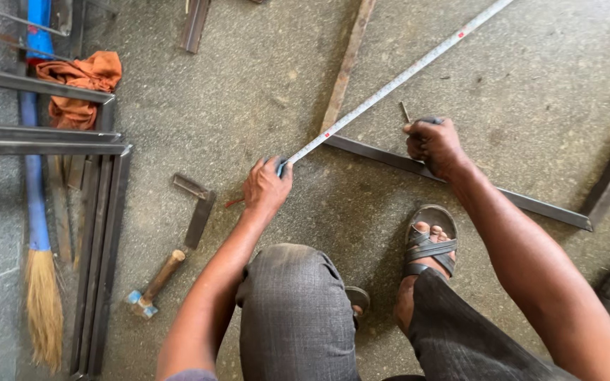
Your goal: The person measures a metal frame using a measuring tape and then performs welding on the corners while sitting on the floor.
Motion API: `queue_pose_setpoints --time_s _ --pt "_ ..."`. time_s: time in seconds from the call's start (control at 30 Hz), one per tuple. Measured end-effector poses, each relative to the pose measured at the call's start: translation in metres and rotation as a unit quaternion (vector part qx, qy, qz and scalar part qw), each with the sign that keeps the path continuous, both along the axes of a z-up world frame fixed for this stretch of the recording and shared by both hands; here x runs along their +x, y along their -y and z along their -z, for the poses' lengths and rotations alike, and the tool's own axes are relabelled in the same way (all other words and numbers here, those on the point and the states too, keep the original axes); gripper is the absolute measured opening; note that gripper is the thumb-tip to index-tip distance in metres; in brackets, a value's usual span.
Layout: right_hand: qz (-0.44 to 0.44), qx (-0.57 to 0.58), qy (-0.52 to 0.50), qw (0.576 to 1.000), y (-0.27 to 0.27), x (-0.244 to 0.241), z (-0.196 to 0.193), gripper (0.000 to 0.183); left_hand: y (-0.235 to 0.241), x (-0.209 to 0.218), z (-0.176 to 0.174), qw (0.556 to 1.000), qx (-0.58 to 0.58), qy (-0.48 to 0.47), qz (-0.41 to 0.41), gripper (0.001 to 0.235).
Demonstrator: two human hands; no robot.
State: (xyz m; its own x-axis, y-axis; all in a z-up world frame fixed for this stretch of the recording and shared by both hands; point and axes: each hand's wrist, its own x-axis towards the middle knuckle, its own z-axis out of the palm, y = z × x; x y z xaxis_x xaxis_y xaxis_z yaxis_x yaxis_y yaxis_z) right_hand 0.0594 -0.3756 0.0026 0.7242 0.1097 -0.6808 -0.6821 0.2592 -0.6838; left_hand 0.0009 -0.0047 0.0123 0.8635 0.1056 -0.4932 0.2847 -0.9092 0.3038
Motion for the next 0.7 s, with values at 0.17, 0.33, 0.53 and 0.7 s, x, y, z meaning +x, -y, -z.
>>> queue_pose_setpoints --time_s 0.17,0.33,0.53,0.7 --pt "0.048 0.05 0.006 0.998 0.001 0.011 -0.002 0.041 -0.002 -0.003 0.004 1.0 0.005 0.005 0.009 0.035" --pt "0.08 0.102 0.006 0.992 -0.007 0.013 -0.003 0.044 -0.003 -0.005 0.005 1.0 0.004 0.006 0.007 0.034" --pt "0.032 0.066 -0.019 0.997 -0.012 0.01 -0.001 0.042 -0.003 -0.005 0.004 1.0 0.001 0.021 0.01 0.035" --pt "0.053 0.065 0.013 0.996 -0.001 0.022 0.0 0.042 -0.001 -0.002 -0.001 1.0 0.012 0.015 0.006 0.032"
